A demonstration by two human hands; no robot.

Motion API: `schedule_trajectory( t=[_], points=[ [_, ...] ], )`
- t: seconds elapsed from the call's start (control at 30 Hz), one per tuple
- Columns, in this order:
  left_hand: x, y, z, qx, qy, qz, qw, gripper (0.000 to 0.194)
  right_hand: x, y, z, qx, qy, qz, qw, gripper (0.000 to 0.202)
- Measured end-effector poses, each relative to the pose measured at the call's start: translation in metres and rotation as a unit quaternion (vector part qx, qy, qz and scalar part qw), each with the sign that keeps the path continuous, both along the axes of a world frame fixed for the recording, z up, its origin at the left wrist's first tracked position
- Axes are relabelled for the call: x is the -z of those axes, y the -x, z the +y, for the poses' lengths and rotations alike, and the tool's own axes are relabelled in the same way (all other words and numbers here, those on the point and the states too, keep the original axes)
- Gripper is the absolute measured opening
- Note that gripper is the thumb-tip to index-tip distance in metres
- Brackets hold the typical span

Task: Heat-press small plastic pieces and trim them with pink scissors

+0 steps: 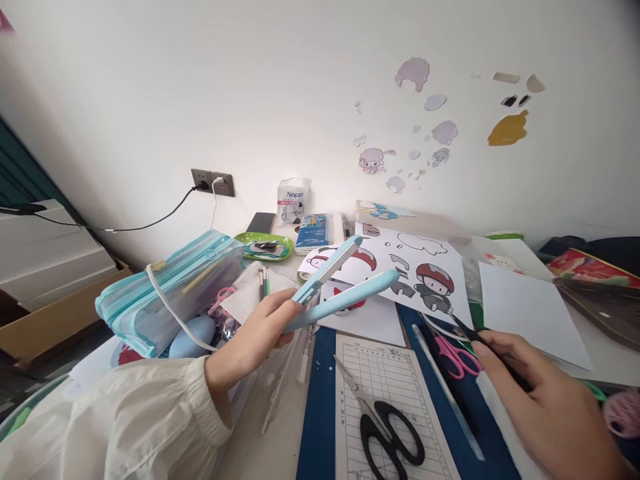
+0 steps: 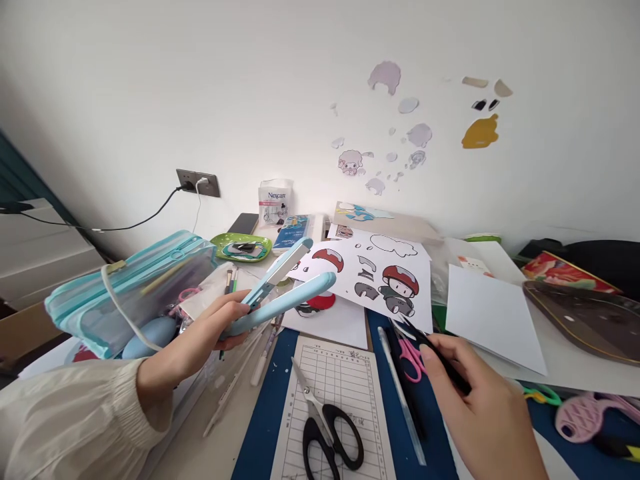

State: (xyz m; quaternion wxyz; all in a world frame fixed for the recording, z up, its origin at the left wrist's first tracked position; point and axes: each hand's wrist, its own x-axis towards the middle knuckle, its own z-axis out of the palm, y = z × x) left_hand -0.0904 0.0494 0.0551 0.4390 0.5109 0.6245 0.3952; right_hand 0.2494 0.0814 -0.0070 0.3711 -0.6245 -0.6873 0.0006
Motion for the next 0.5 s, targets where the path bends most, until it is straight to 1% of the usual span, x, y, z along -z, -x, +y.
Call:
schedule_trajectory(
  t=[0.13,0.23,0.33,0.4,0.5],
  points=[
    [0.003,-0.001,0.002,0.002,-0.023,0.008,1.000,0.033,0.002,0.005,0.003,-0.026,0.053,0.010,0.998,0.039],
    [0.004,0.001,0.005,0.032,-0.045,0.028,0.998,0.037,0.004,0.008,0.005,-0.047,0.086,0.003,0.995,0.040],
    [0.006,0.004,0.011,0.057,-0.082,0.065,0.993,0.040,0.002,0.010,0.004,-0.069,0.117,-0.027,0.990,0.038],
    [0.008,0.005,0.014,0.062,-0.115,0.094,0.987,0.038,0.000,0.012,0.002,-0.061,0.142,-0.060,0.986,0.031],
    [0.011,0.003,0.015,0.066,-0.158,0.127,0.977,0.037,-0.005,0.018,-0.001,-0.011,0.186,-0.125,0.974,0.024]
  ],
)
